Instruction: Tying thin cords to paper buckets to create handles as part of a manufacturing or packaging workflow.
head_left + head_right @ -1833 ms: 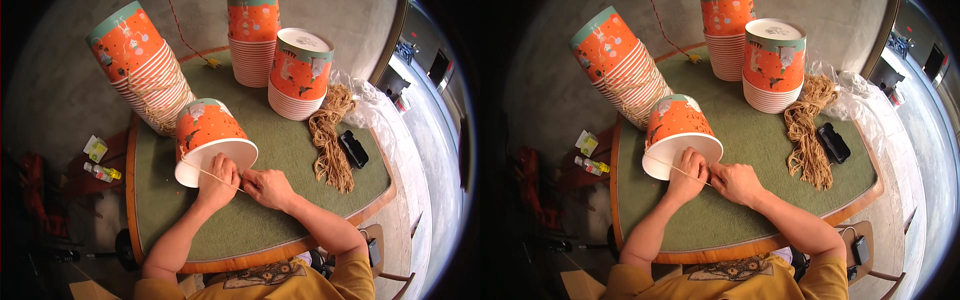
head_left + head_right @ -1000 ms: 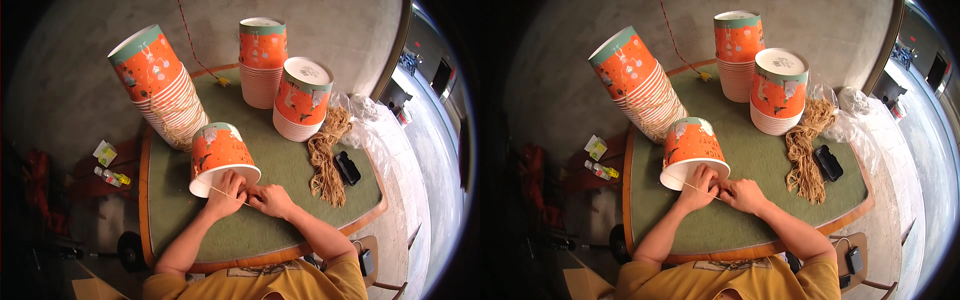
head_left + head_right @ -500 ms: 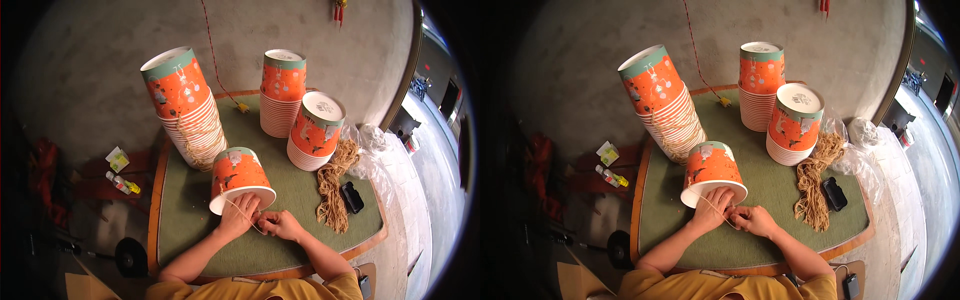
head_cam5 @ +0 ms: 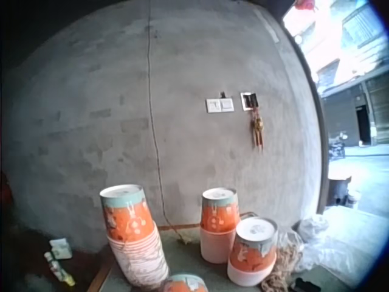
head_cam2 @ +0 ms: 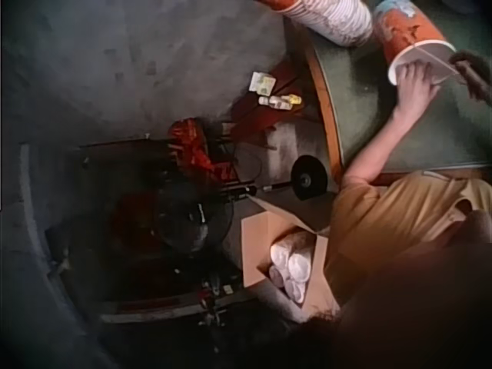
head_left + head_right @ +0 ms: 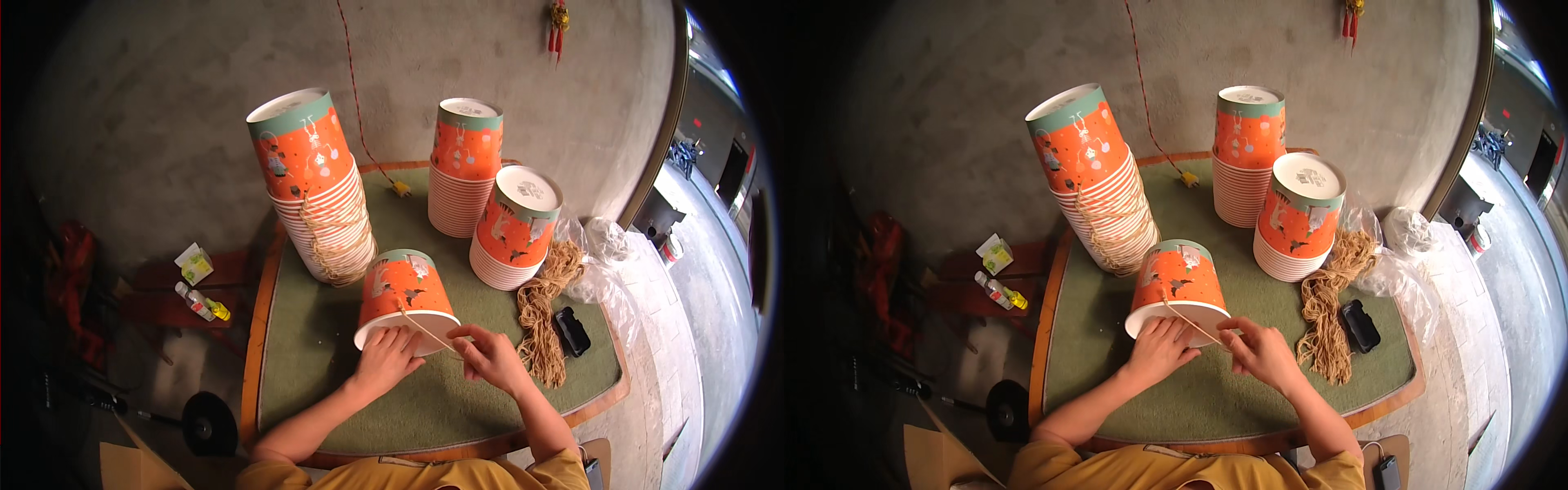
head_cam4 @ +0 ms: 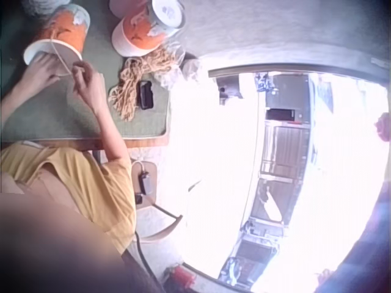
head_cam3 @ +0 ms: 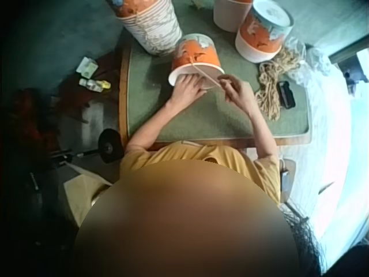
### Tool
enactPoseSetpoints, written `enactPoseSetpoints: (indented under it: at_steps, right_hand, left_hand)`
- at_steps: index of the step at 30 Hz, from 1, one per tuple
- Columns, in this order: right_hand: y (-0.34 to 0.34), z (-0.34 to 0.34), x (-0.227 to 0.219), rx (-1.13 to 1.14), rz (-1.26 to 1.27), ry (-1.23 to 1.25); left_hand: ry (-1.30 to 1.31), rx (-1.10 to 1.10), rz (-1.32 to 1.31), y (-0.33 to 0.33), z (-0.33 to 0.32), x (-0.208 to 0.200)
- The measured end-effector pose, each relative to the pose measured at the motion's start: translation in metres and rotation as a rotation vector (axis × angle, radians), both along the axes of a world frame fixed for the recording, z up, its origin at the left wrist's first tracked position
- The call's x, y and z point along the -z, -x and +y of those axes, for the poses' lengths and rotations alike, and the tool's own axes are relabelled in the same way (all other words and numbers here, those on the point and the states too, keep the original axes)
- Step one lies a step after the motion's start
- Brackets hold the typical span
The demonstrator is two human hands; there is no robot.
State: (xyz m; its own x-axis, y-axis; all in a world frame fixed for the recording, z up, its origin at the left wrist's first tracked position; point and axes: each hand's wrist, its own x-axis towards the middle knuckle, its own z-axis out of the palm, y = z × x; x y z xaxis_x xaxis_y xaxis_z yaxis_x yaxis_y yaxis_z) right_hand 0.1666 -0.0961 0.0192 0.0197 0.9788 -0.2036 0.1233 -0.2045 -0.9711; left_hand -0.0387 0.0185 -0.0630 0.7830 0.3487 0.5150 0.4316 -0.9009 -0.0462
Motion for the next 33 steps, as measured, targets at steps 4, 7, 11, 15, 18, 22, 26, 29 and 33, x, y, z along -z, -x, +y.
enactPoseSetpoints:
  at_steps: [4,7,11,15,18,22,26,29,33]
  right_hand:
    - [-0.010,-0.006,-0.006,0.129,-0.052,-0.090]
    - [-0.023,-0.006,-0.008,0.073,-0.253,-0.238]
    - [-0.021,0.003,-0.011,0.094,-0.458,-0.287]
    - [-0.022,0.018,0.012,0.163,-0.742,-0.239]
    - [-0.021,0.027,0.021,0.109,-0.835,-0.185]
    - [-0.020,0.029,0.026,0.120,-0.875,-0.249]
    - [-0.018,0.030,0.014,0.201,-0.849,-0.318]
    - [-0.020,0.032,-0.003,0.320,-0.716,-0.464]
    - [-0.017,0.049,-0.025,0.428,-0.332,-0.691]
  left_hand:
    - [0.014,-0.015,-0.025,0.011,0.002,-0.002]
    - [0.024,0.020,-0.051,0.021,0.004,-0.015]
    - [-0.147,-0.060,-0.328,0.038,-0.005,-0.021]
    - [0.060,-0.159,-0.523,0.035,0.006,-0.013]
    - [0.269,-0.081,-0.655,0.038,0.023,0.003]
    - [0.536,-0.121,-0.611,0.038,0.030,-0.006]
    - [0.751,-0.059,-0.709,0.033,0.038,-0.021]
    - [0.817,0.018,-0.786,0.024,0.040,-0.051]
    - [0.656,0.090,-0.858,0.009,0.053,-0.090]
